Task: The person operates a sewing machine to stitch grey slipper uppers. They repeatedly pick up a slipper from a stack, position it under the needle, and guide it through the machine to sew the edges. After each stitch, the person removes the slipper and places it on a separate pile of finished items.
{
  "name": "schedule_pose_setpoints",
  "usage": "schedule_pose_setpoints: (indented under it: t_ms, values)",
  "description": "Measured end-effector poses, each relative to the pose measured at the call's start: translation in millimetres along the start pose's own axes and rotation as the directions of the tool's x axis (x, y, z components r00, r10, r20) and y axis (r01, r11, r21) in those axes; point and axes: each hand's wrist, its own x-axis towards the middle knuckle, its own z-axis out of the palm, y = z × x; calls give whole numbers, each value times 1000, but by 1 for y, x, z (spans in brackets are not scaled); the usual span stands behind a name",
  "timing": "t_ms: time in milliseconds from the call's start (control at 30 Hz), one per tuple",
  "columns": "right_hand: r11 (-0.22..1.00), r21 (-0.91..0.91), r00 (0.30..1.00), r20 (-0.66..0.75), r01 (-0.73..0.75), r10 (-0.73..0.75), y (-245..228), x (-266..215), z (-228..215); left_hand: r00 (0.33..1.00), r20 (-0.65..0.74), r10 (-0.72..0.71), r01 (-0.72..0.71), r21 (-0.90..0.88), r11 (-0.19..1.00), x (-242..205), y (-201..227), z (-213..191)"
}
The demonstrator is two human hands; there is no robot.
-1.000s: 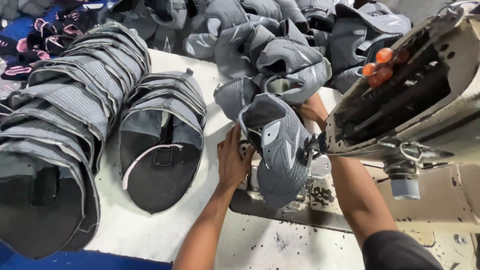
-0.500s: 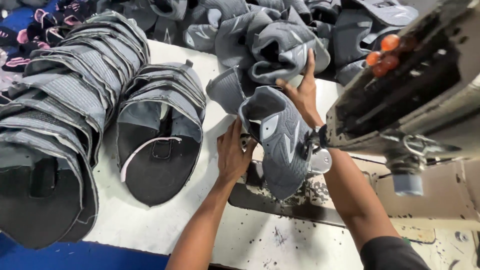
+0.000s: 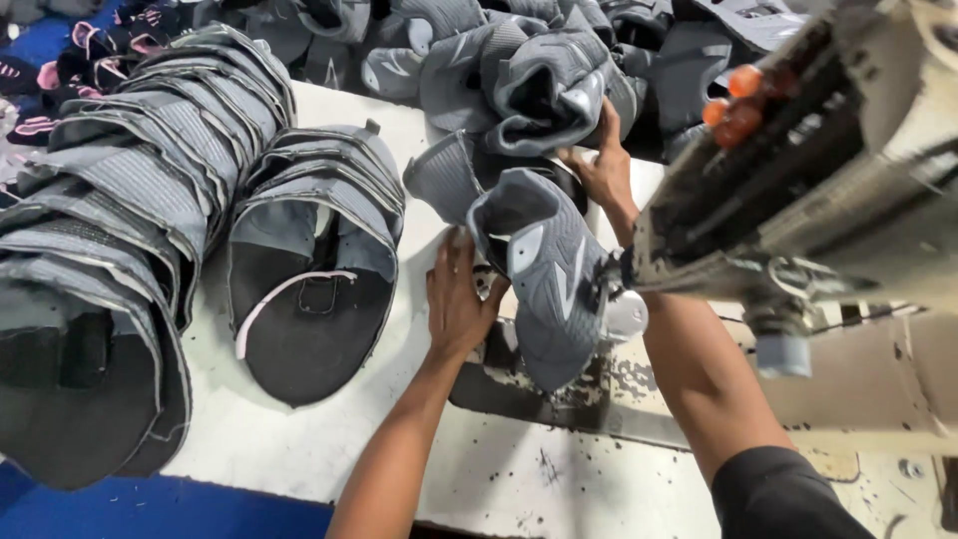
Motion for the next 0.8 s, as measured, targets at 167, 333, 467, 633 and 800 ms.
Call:
schedule_pose_setpoints:
  t_ms: [167,333,467,633,800]
  values:
    - [975,185,992,54,-121,113,10,-52,-25,998,-36,-50,47,-79,996,-2,7,-8]
    - [986,164,999,-14,35,-33,38,-153,-70,992,-82,-99,71,-299,952,-2,13,-19]
    - [949,88,951,89,-303,296,-103,-299,-133,934,37,-355,285,-678,678,7,4,-19]
    - [817,336,882,235,-469,409,-70,-418,-169,983,140,-120,185,-777,601,70,-7,11]
    - [798,344,869,217,-494,445,-96,-441,-160,927,372,-42,280,-614,738,105,14,44]
